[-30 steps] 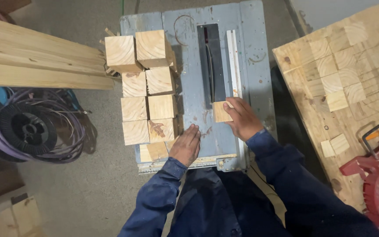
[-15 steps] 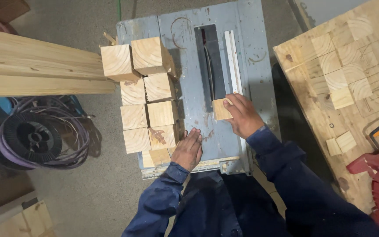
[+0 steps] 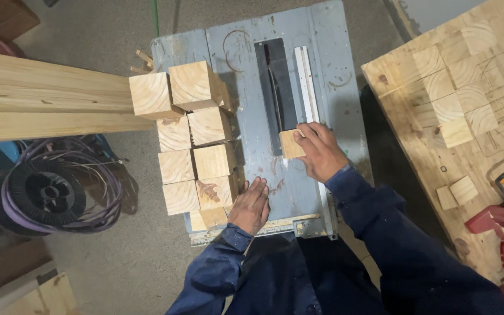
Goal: Organizing and inspecting wooden blocks on a table saw and workbench
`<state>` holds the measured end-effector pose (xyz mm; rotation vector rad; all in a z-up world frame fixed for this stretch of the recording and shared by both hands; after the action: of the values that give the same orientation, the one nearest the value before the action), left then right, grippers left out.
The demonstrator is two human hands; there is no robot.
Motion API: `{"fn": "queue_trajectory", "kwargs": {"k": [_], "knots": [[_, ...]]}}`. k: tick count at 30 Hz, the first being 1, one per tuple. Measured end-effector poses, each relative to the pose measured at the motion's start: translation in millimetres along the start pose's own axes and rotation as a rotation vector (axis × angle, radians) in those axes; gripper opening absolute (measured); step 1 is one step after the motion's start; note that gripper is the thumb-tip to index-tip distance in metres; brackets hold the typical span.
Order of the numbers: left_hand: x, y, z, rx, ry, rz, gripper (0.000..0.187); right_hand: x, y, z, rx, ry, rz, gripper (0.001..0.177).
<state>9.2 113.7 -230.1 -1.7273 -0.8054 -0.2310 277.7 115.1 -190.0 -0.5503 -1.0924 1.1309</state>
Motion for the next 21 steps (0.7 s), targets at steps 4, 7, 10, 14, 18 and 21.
{"fn": "queue_trajectory", "kwargs": {"k": [4,7,10,14,18,21], "knots": [[0.5,-0.6,-0.6,0.0,0.002,-0.006,0.031,2.7,0.6,-1.4,-0.047,0.023,0.02,0.042],[2.6,-2.6,-1.5,-0.005,0.004,-0.013,0.031,6.8,0.3,-0.8,-0.048,0.038,0.027,0.042],[2.5,-1.0,-0.7,-0.005,0.004,-0.024,0.03,9.3,2.0,-3.0,-0.058,0.04,0.022,0.043],[3.8,-4.2,-2.3,0.003,0.007,-0.028,0.03,13.5,3.7,-5.9,-0.051,0.043,0.014,0.044],[4.3,-2.6,-1.4,-0.011,0.005,-0.022,0.03,18.0,3.9,-11.6,-0.037,0.038,0.027,0.046],[4.4,-3.5,-1.9,-0.016,0.002,-0.013,0.029,22.3,3.6,-13.0,-0.052,0.021,0.023,0.05]]}}
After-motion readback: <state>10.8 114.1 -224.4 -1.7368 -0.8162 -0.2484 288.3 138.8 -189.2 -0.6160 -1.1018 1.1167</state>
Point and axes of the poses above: each hand's wrist, its own x-axis towards the middle knuckle, its own y-axis out of the palm, z = x × y, the point moved 2 cm from there along x, towards the middle knuckle, and after that the axes turned 10 degrees about y, right-handed, at the moved point
